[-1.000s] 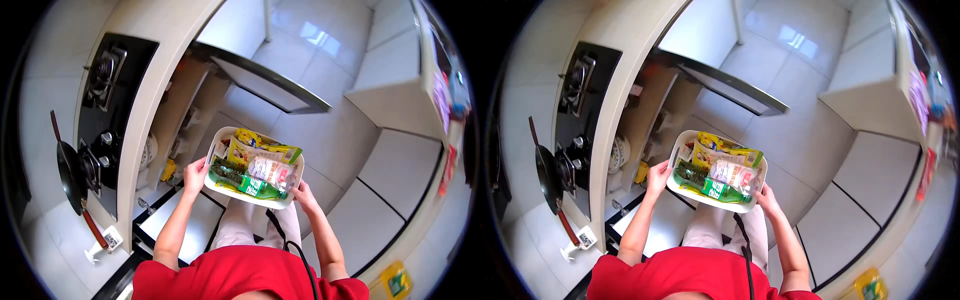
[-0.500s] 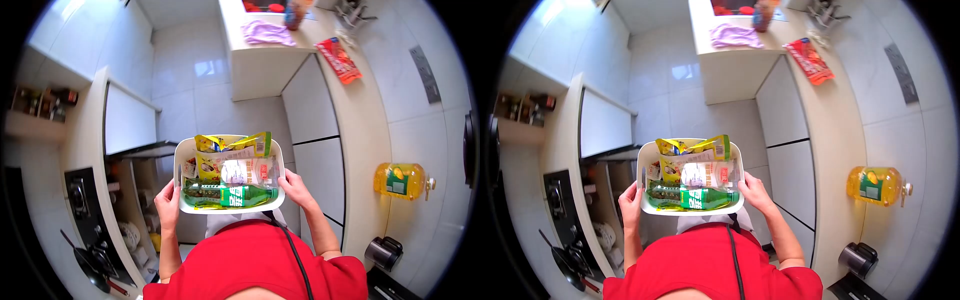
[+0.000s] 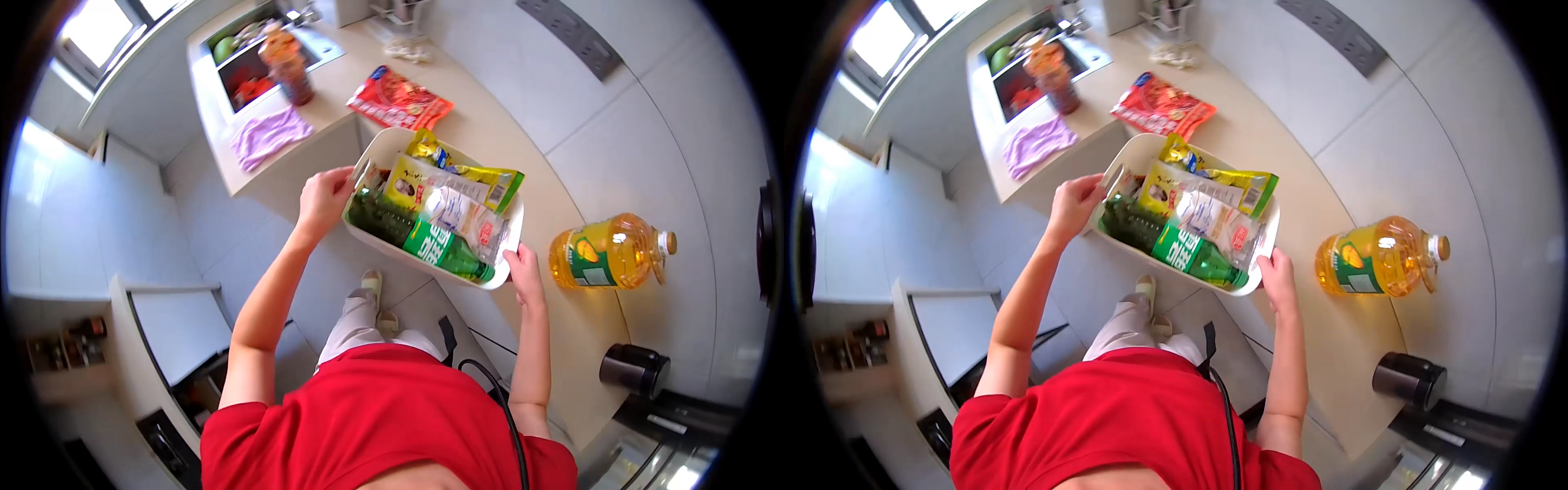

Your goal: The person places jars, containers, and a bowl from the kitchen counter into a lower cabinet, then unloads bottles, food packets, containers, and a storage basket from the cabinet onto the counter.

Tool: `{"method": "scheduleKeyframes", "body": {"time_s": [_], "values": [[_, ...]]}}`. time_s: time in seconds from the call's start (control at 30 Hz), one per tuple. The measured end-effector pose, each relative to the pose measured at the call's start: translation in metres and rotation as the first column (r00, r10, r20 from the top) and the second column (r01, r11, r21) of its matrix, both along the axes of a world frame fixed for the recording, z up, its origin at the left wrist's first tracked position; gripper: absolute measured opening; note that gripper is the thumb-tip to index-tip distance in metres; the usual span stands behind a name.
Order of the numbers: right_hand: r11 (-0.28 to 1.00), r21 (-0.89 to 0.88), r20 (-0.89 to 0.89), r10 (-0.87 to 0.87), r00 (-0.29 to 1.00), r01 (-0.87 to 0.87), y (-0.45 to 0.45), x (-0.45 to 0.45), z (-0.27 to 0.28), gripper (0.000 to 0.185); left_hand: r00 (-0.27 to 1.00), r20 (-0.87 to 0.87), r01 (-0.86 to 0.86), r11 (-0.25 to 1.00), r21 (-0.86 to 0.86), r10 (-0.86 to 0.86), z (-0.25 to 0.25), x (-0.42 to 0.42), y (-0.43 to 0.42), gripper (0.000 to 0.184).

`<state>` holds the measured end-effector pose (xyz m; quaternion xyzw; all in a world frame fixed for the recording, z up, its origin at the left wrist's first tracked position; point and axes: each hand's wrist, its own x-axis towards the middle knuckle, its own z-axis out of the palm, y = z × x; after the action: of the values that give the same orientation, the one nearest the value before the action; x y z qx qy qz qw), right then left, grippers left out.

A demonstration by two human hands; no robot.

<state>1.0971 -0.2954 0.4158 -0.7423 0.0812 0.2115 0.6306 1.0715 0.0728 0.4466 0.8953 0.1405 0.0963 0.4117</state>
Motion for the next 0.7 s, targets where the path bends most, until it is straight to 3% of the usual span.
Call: {"method": "scheduleKeyframes", "body": {"time_s": [0.07,0.13,0.2,0.3,0.6,0.7], "values": [[0.994,-0.008,0.005,-0.11,0.994,0.11,-0.01,0.029,-0.01,0.02,0.997,0.03,0.067,0.997,0.03,-0.068,-0.01,0.069,-0.011,0.024],[0.985,-0.042,0.121,-0.16,0.98,0.166,-0.021,0.062,-0.031,0.02,0.989,0.067,0.126,0.99,0.062,-0.131,-0.029,0.13,-0.02,0.023],[0.969,-0.04,0.109,-0.239,0.965,0.244,-0.022,0.086,-0.036,0.021,0.987,0.074,0.128,0.981,0.147,-0.14,-0.05,0.19,-0.026,0.027],[0.945,-0.097,0.064,-0.307,0.95,0.312,-0.027,0.119,-0.048,0.022,0.981,0.038,0.183,0.976,0.114,-0.189,-0.06,0.25,-0.041,0.021],[0.91,-0.162,0.116,-0.368,0.923,0.383,-0.02,0.184,-0.081,0.023,0.978,-0.02,0.21,0.975,0.076,-0.209,-0.082,0.327,-0.047,0.022],[0.895,-0.067,0.097,-0.434,0.896,0.441,-0.013,0.192,-0.07,0.024,0.981,0.09,0.167,0.986,0.028,-0.169,-0.097,0.336,-0.051,0.023]]}}
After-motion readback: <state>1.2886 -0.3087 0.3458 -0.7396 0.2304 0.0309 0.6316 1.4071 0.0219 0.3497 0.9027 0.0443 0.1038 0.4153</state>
